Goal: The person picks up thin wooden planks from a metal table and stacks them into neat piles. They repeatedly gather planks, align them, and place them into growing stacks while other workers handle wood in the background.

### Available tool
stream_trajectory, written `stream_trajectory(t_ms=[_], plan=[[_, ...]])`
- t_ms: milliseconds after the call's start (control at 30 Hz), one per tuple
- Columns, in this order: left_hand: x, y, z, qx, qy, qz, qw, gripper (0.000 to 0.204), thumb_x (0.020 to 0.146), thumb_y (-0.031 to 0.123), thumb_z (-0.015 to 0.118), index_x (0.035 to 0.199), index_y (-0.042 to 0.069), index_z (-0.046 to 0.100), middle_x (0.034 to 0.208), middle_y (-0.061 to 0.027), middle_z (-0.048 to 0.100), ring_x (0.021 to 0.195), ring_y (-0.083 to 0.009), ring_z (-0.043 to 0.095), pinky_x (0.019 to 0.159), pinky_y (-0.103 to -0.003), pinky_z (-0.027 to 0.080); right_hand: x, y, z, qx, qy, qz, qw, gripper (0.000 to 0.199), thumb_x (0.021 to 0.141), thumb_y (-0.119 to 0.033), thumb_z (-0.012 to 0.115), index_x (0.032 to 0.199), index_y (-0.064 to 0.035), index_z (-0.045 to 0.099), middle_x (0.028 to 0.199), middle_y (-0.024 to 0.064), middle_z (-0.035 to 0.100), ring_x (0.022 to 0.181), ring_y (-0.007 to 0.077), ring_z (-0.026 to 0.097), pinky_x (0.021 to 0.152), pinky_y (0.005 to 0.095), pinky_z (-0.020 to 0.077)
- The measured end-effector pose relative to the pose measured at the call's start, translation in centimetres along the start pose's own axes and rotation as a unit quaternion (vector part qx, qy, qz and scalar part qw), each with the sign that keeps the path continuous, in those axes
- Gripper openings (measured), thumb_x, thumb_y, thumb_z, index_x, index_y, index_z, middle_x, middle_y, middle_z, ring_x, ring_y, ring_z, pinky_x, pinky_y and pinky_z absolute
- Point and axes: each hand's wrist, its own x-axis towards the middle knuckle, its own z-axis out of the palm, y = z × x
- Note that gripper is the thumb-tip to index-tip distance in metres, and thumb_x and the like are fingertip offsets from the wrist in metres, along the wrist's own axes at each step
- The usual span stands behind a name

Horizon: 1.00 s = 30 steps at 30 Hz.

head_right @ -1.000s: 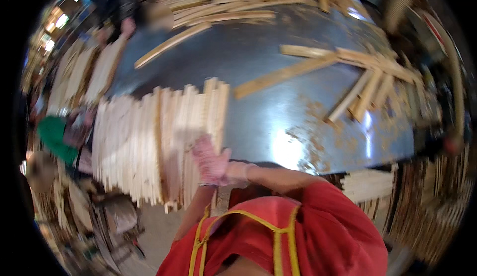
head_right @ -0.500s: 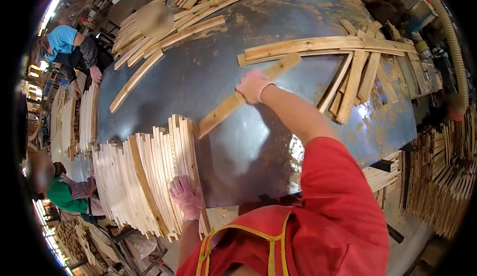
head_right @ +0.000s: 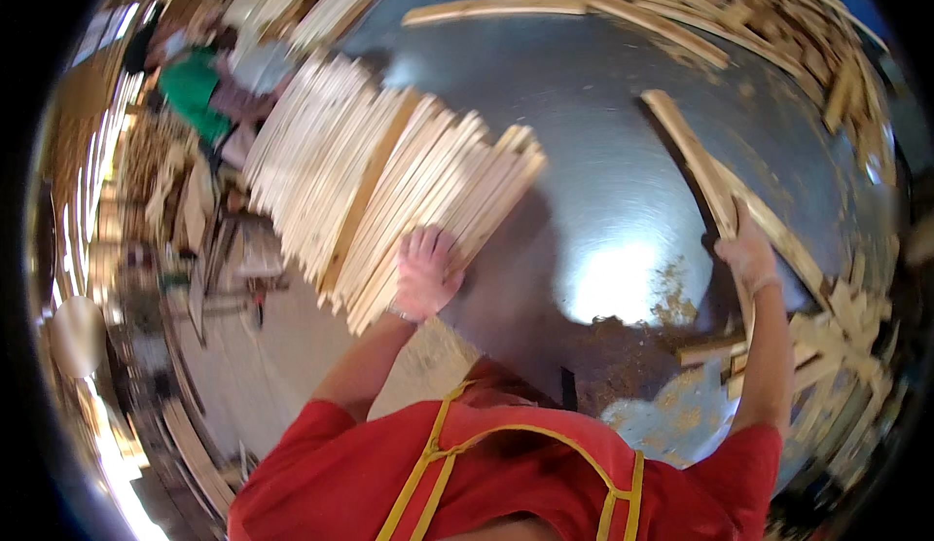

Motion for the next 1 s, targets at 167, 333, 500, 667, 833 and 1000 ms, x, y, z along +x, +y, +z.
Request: stream_trajectory(t_ms=[167, 333, 500, 667, 833, 1000], plan=[[-1.4, -1.5, 2.0, 0.006, 0.053, 0.006, 0.999, 0.069, 0.085, 0.045, 0.077, 0.142, 0.012, 0.056, 0.145, -0.0129, 0.053, 0.143, -0.0364, 0.044, 0.121, -0.055, 0.032, -4.2, -0.1, 7.1, 0.219, -0.001, 0.016, 0.976, 0.088, 0.086, -0.009, 0.072, 0.166, -0.0013, 0.036, 0.114, 0.0112, 0.073, 0.087, 0.0173, 0.066, 0.08, 0.0318, 0.0556], [-4.3, -1.9, 2.5, -0.066, 0.06, -0.069, 0.994, 0.069, 0.087, 0.05, 0.076, 0.143, 0.012, 0.058, 0.149, -0.013, 0.051, 0.148, -0.0367, 0.041, 0.126, -0.057, 0.029, -6.4, -6.2, 17.5, 0.297, -0.047, 0.035, 0.953, 0.052, 0.101, -0.025, 0.073, 0.141, 0.0049, 0.061, 0.097, 0.0012, 0.068, 0.085, 0.0096, 0.06, 0.071, 0.0279, 0.0523], [-13.8, -7.3, 3.1, -0.076, 0.065, -0.238, 0.966, 0.072, 0.091, 0.046, 0.07, 0.151, 0.01, 0.055, 0.16, -0.015, 0.047, 0.149, -0.035, 0.045, 0.124, -0.053, 0.033, -11.6, -19.6, 29.5, 0.184, -0.06, -0.036, 0.98, 0.081, 0.093, -0.047, 0.08, 0.148, 0.0054, 0.054, 0.131, 0.0245, 0.072, 0.117, 0.0314, 0.068, 0.101, 0.0414, 0.0535], [-22.7, -17.0, 7.5, -0.361, 0.392, -0.486, 0.693, 0.047, 0.091, 0.028, 0.077, 0.13, 0.004, 0.069, 0.129, -0.0108, 0.071, 0.122, -0.029, 0.065, 0.103, -0.039, 0.052, -13.9, -24.1, 32.1, 0.295, -0.13, -0.012, 0.947, 0.091, 0.093, -0.048, 0.081, 0.154, 0.0089, 0.045, 0.139, 0.0262, 0.066, 0.119, 0.031, 0.065, 0.105, 0.0385, 0.051], [-19.6, -18.6, 5.4, -0.73, 0.307, -0.529, 0.304, 0.023, 0.101, 0.031, 0.067, 0.108, 0.009, 0.07, 0.104, -0.004, 0.068, 0.097, -0.016, 0.063, 0.081, -0.032, 0.052, -9.8, -19.9, 32.1, 0.301, -0.007, -0.097, 0.949, 0.094, 0.099, -0.041, 0.077, 0.163, 0.0105, 0.032, 0.157, 0.0295, 0.054, 0.142, 0.0331, 0.056, 0.117, 0.0374, 0.0432], [-23.7, -10.0, 4.6, -0.725, 0.058, -0.448, 0.52, 0.034, 0.099, 0.036, 0.07, 0.113, 0.005, 0.077, 0.103, -0.0096, 0.076, 0.09, -0.0208, 0.07, 0.08, -0.037, 0.058, -7.3, -20.4, 28.6, 0.325, 0.06, -0.088, 0.94, 0.094, 0.102, -0.036, 0.073, 0.167, 0.0103, 0.022, 0.168, 0.0286, 0.042, 0.156, 0.0338, 0.042, 0.125, 0.037, 0.0349]])
